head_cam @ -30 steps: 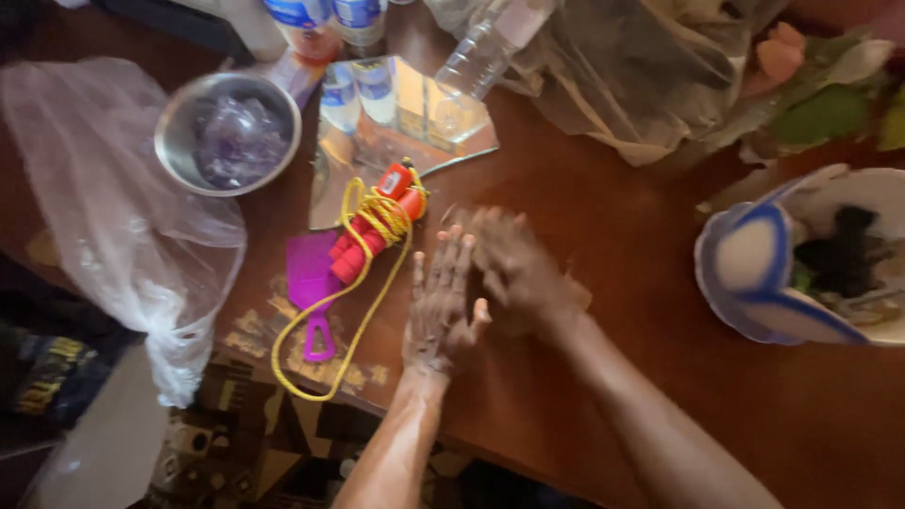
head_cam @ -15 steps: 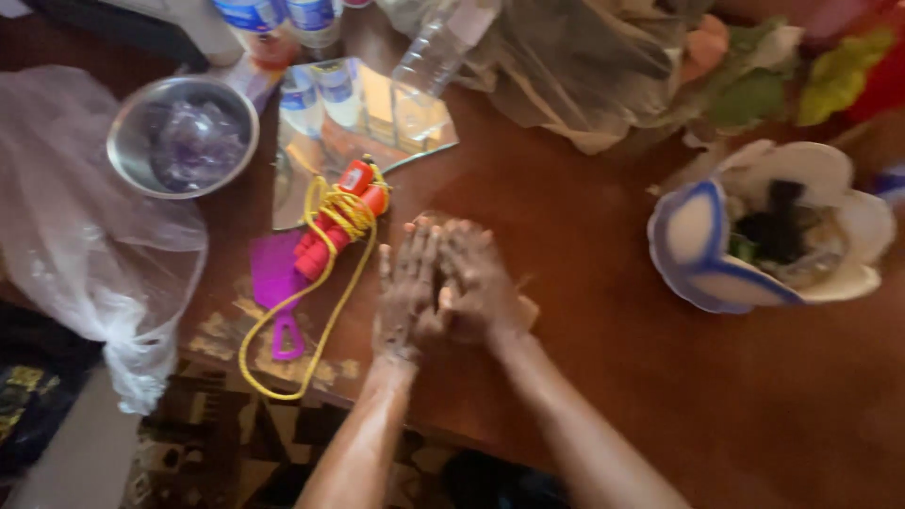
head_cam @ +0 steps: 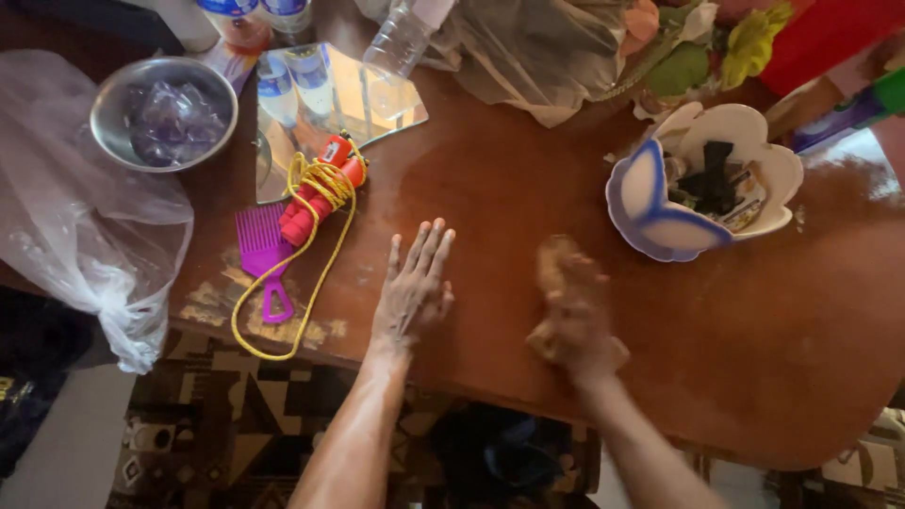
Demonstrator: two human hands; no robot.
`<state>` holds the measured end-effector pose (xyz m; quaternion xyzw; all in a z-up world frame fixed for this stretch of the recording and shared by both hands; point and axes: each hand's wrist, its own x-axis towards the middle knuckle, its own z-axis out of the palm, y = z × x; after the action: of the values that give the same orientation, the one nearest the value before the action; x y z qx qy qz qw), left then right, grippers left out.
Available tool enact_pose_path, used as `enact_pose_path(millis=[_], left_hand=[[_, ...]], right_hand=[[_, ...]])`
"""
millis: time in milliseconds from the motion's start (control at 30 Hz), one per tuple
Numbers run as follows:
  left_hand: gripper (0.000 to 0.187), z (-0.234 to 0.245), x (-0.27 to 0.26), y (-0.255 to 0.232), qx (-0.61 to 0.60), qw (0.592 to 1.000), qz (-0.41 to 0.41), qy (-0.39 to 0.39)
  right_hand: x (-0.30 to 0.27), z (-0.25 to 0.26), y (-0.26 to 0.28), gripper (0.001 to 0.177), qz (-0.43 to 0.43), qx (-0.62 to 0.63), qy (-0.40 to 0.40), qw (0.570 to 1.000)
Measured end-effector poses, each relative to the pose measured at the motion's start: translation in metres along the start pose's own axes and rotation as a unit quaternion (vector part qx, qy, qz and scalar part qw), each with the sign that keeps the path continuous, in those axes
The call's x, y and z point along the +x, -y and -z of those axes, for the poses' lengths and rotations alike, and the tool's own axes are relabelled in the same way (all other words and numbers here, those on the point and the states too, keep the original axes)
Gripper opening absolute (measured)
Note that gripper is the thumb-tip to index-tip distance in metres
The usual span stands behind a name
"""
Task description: The recorder wipes a wooden table with a cloth and organizing items.
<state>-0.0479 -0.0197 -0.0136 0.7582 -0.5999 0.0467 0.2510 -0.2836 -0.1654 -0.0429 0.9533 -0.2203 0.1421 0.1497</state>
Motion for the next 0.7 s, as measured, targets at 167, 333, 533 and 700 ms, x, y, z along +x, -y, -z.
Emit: enact_pose_path(millis=[167,333,533,700], left_hand=[[0.082,0.039,-0.019,0.017,-0.009,0.999,0.045,-0.021],[0.073,0.067,-0.031,0.047,-0.004,0.997,0.074,-0.019],[0.075,0.042,-0.029,0.020,0.035,0.998,0.035,0.027],[0.082,-0.010,-0.005,-0.074,-0.020,0.999,-0.004,0.047]], right_hand=[[0.067,-0.152,0.187,0.061,-0.042,-0.327,0.042,0.943],[0.103,0.034,0.188,0.074,-0.002,0.246,-0.013,0.969],[0.060,0.036,0.115,0.062,-0.008,0.400,-0.031,0.916],[-0.011,0.042,0.004,0.055,-0.083,0.361,-0.001,0.929]])
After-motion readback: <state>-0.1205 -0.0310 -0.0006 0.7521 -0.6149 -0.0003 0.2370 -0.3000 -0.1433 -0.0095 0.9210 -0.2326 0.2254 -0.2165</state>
